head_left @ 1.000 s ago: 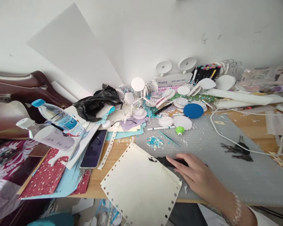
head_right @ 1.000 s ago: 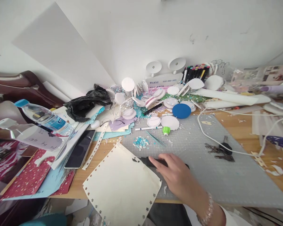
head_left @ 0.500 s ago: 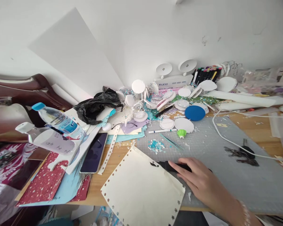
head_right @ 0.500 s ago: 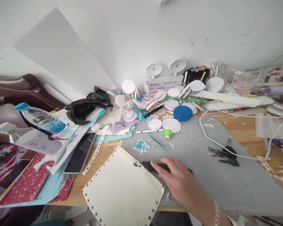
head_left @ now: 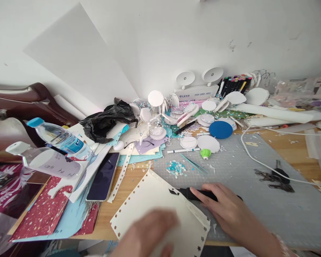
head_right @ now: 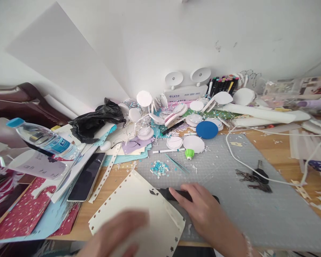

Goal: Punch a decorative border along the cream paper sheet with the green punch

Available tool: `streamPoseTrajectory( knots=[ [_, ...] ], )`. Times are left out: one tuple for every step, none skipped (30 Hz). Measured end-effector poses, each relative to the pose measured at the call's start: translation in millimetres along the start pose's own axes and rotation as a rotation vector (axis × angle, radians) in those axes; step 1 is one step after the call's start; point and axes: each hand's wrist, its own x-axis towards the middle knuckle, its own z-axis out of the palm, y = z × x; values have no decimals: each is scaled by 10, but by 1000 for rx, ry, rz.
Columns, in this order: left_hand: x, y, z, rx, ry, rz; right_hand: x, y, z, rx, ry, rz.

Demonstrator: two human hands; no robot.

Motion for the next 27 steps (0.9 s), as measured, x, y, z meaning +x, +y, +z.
streamPoseTrajectory(
  knots=[
    [119,-81,1,47,-5,-28,-8,3,-16,0,-7,-3],
    [222,-155,13,107,-22,-65,-21,7,-32,-4,-10,-5],
    [303,-218,35,183,-34,-79,-39,12,-47,-8,-11,-6],
    [356,-264,66,226,-65,-59,-61,15,-62,-13,-12,-6],
    [382,-292,103,246,-102,-32,-84,16,-78,-14,-18,-9],
    [385,-303,141,254,-128,-18,-108,14,-94,-13,-30,-12],
    [371,-298,176,252,-152,-6,-130,8,-110,-11,-43,-16],
    [347,-284,207,247,-166,1,-149,-2,-125,-7,-58,-16],
    [322,-266,230,241,-172,2,-163,-15,-137,-2,-71,-16],
    [300,-247,245,235,-173,4,-170,-32,-144,4,-82,-12],
    [286,-233,254,229,-170,5,-171,-51,-146,10,-90,-5],
    [280,-224,259,224,-169,5,-164,-72,-143,15,-99,6],
    [280,-221,260,223,-168,3,-151,-94,-135,18,-108,17],
    [285,-223,259,223,-168,1,-132,-118,-125,19,-116,27],
    [292,-227,258,224,-168,0,-108,-142,-113,18,-125,36],
    [298,-232,257,223,-167,-1,-78,-166,-104,17,-128,44],
    [303,-237,257,218,-164,-1,-45,-190,-98,16,-131,49],
    [306,-240,257,209,-158,1,-11,-211,-97,18,-135,52],
    [306,-241,257,197,-151,3,23,-229,-101,22,-136,51],
    [303,-241,259,186,-147,3,53,-242,-110,25,-138,48],
    [299,-241,263,178,-144,2,77,-249,-121,28,-137,42],
    [294,-242,269,175,-145,1,92,-250,-132,31,-139,37],
    [289,-244,276,174,-145,-1,99,-245,-141,32,-138,33],
    [283,-247,284,173,-141,-3,98,-234,-145,30,-134,33],
    [276,-252,293,169,-132,-5,91,-220,-144,27,-132,36],
    [270,-257,301,163,-121,-5,82,-204,-135,22,-128,39],
    [265,-262,307,156,-110,-4,76,-190,-120,14,-122,41]
  ],
)
